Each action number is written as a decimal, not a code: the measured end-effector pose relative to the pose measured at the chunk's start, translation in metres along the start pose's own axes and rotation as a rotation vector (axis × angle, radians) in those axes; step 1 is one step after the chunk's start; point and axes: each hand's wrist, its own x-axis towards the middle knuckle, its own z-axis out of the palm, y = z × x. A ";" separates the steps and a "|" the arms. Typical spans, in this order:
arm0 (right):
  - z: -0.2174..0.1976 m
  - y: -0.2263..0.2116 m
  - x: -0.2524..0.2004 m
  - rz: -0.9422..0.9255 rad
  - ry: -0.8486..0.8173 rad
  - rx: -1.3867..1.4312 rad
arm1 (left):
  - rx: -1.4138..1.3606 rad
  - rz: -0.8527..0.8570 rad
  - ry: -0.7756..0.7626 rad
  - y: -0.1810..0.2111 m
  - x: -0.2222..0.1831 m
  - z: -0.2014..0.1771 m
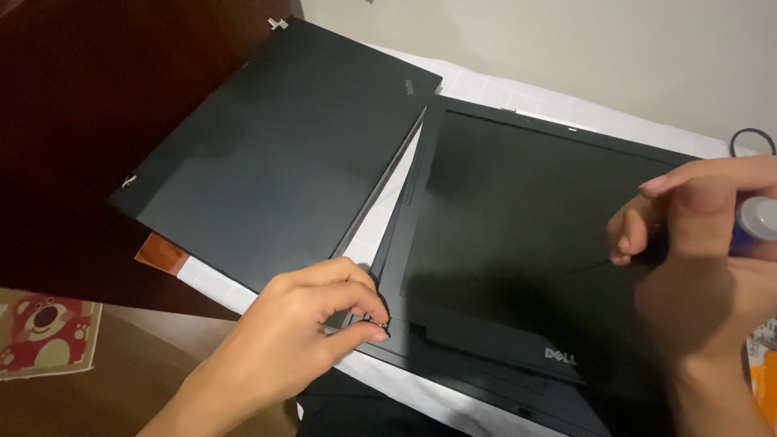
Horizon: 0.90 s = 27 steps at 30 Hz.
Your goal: Removing an LCD panel from a laptop lid by unscrewing fasteners and prying the plastic bezel.
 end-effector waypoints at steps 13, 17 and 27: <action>-0.006 0.003 0.001 -0.062 -0.085 -0.041 | 0.067 0.101 0.019 -0.004 -0.002 0.002; -0.005 0.009 0.002 -0.074 -0.049 -0.055 | 0.042 0.170 0.028 -0.002 -0.004 0.001; 0.002 -0.002 0.013 -0.098 -0.007 0.056 | 0.148 0.490 0.109 -0.006 -0.012 0.000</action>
